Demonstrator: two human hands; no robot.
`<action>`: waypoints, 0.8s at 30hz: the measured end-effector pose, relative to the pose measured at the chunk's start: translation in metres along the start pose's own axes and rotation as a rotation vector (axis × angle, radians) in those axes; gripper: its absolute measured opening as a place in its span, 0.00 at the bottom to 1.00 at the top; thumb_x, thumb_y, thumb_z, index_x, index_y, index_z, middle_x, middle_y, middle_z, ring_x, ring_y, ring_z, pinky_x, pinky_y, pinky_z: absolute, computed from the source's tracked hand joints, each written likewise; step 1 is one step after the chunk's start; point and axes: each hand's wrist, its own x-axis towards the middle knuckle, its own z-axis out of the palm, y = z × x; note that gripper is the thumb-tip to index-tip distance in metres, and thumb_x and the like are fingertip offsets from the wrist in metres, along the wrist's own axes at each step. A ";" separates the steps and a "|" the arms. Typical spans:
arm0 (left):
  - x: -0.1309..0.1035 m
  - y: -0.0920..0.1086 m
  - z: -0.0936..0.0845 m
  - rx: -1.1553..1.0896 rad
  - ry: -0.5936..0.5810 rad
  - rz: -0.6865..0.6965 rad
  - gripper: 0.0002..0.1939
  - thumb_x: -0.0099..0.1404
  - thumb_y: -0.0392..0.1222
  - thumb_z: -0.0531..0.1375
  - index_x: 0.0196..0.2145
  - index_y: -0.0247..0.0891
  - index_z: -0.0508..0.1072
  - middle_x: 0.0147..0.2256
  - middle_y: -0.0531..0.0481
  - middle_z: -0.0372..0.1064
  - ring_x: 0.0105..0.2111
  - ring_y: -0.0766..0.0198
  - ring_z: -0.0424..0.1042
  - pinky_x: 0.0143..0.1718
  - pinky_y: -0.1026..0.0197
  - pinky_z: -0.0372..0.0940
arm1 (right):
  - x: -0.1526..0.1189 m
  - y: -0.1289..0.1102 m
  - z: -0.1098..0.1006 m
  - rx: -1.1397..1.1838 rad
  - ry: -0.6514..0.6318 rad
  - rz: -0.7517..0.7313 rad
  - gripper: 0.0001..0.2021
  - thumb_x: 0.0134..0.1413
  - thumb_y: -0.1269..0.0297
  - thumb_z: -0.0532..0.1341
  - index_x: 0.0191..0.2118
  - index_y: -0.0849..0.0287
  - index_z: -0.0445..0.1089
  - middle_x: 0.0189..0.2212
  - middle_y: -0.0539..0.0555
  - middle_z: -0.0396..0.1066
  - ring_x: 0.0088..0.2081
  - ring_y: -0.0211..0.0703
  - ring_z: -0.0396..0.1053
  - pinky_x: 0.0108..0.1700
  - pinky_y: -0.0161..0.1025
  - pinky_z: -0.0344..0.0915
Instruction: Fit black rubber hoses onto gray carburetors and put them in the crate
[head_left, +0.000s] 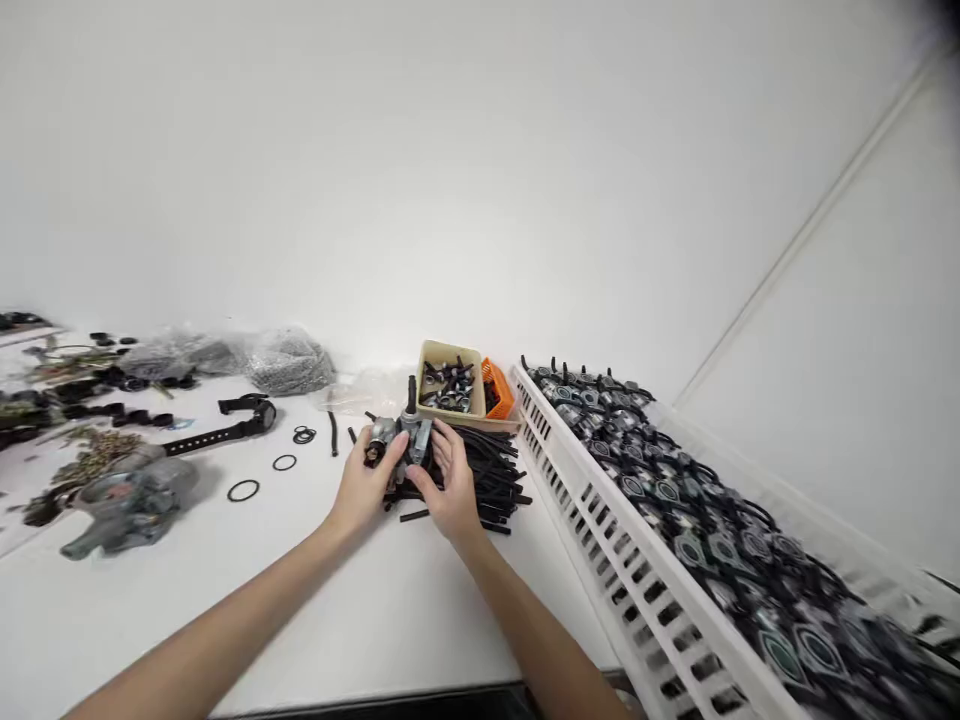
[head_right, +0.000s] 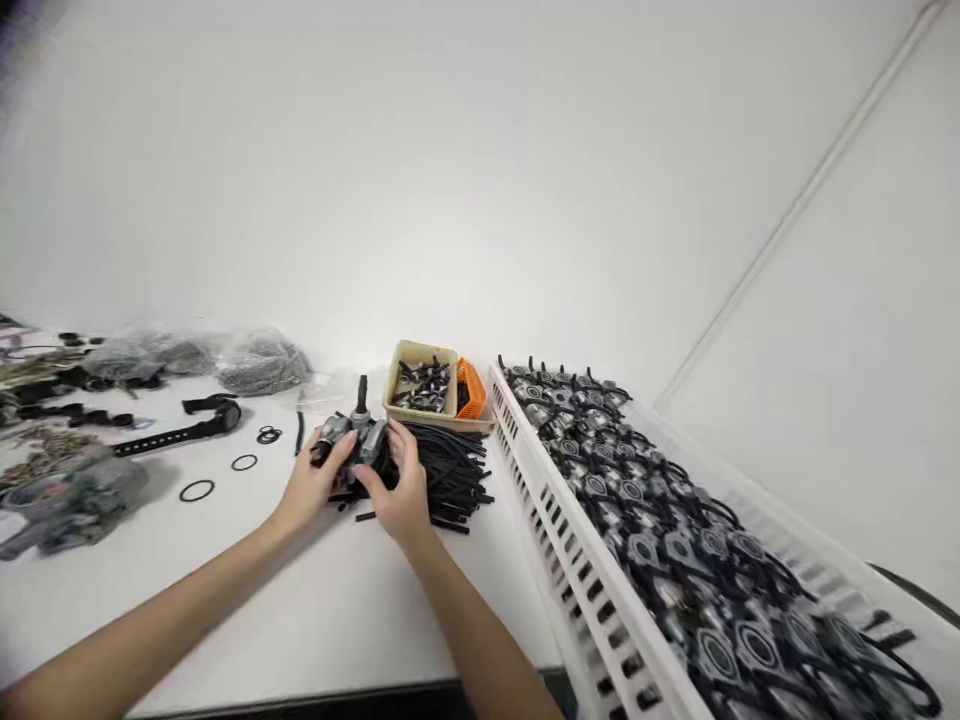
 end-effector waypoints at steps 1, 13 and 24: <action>0.000 0.000 0.000 -0.008 -0.007 0.001 0.24 0.55 0.59 0.64 0.42 0.40 0.68 0.40 0.49 0.73 0.43 0.56 0.71 0.43 0.57 0.66 | 0.000 0.000 -0.001 -0.001 0.007 0.010 0.31 0.51 0.66 0.66 0.60 0.60 0.57 0.57 0.63 0.66 0.59 0.49 0.65 0.61 0.46 0.61; -0.001 0.003 0.000 0.023 -0.034 -0.114 0.25 0.54 0.62 0.63 0.37 0.38 0.70 0.25 0.55 0.66 0.22 0.67 0.63 0.19 0.67 0.57 | -0.006 0.003 -0.005 -0.383 0.011 -0.118 0.24 0.62 0.64 0.55 0.62 0.59 0.57 0.57 0.61 0.67 0.58 0.50 0.66 0.59 0.46 0.65; -0.001 0.003 0.000 -0.126 -0.018 -0.232 0.23 0.51 0.60 0.67 0.28 0.37 0.68 0.18 0.58 0.60 0.17 0.71 0.57 0.15 0.70 0.49 | 0.001 0.000 -0.008 -0.239 0.056 0.024 0.20 0.57 0.62 0.61 0.56 0.58 0.65 0.46 0.59 0.74 0.48 0.49 0.74 0.51 0.43 0.71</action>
